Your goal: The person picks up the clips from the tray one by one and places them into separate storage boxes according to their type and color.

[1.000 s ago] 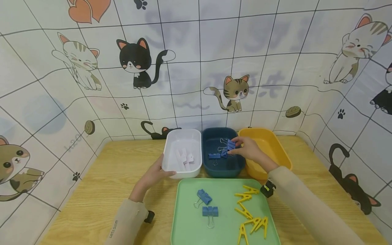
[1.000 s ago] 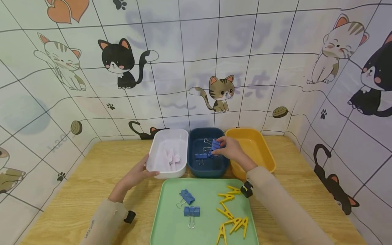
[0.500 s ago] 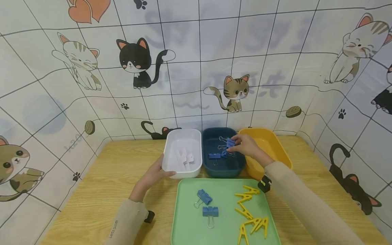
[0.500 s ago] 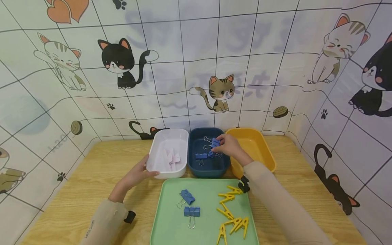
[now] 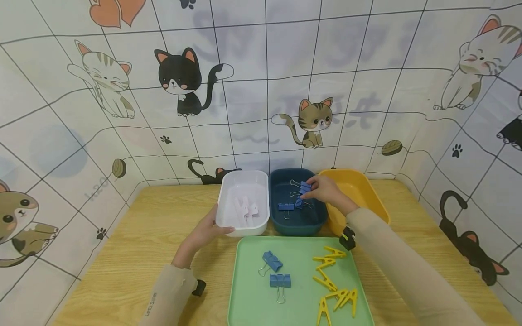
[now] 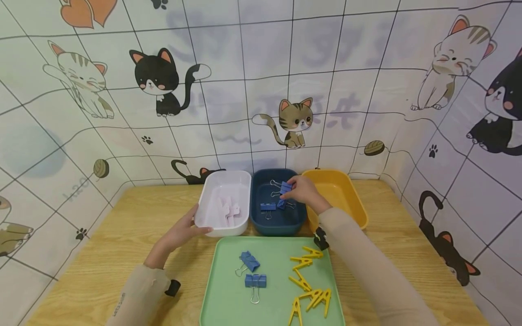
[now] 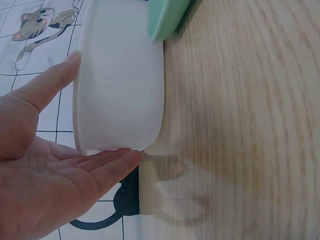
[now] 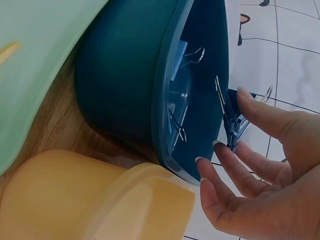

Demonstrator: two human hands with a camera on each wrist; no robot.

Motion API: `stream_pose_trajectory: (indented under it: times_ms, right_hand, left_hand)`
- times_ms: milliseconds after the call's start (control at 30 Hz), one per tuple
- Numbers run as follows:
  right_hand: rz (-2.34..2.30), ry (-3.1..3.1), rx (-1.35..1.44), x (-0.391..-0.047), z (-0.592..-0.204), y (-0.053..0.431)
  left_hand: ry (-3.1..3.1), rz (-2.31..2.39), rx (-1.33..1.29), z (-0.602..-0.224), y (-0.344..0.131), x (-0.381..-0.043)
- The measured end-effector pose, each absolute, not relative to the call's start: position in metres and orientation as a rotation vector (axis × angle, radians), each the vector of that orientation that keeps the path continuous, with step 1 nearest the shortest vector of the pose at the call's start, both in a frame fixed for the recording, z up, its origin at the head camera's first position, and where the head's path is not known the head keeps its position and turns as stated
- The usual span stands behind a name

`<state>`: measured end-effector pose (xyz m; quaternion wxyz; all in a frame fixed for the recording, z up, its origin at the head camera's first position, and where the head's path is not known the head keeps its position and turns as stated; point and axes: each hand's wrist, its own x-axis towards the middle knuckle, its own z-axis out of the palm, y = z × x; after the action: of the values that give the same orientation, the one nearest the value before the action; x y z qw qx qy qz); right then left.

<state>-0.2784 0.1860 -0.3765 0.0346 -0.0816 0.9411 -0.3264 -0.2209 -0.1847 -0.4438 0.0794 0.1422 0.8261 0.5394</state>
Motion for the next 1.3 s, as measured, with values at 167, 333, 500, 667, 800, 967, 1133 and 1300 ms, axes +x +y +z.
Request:
stream_pose_trajectory:
  times_ms: [167, 333, 500, 667, 800, 967, 1133, 1300]
  right_hand:
    - [-0.981, 2.9, -0.228, -0.281, -0.377, 0.184]
    - [-0.961, 2.903, -0.187, -0.284, -0.377, 0.182]
    - [-0.949, 2.903, -0.181, -0.286, -0.377, 0.181]
    - [-0.953, 2.898, -0.194, -0.284, -0.374, 0.177]
    - [-0.938, 2.899, -0.197, -0.283, -0.372, 0.176]
    - [-0.903, 2.889, -0.2, -0.283, -0.372, 0.176]
    - [-0.89, 2.885, -0.202, -0.284, -0.373, 0.179]
    - [-0.89, 2.862, -0.192, -0.285, -0.374, 0.181]
  left_hand:
    - [2.465, 1.62, 0.442, -0.443, -0.185, -0.22]
    - [2.464, 1.619, 0.445, -0.443, -0.186, -0.22]
    - [2.462, 1.622, 0.441, -0.444, -0.186, -0.221]
    - [2.458, 1.625, 0.448, -0.443, -0.186, -0.22]
    - [2.46, 1.622, 0.447, -0.443, -0.186, -0.22]
    - [2.458, 1.623, 0.442, -0.443, -0.186, -0.22]
    - [2.457, 1.627, 0.423, -0.443, -0.186, -0.221]
    - [2.448, 1.639, 0.42, -0.443, -0.186, -0.221]
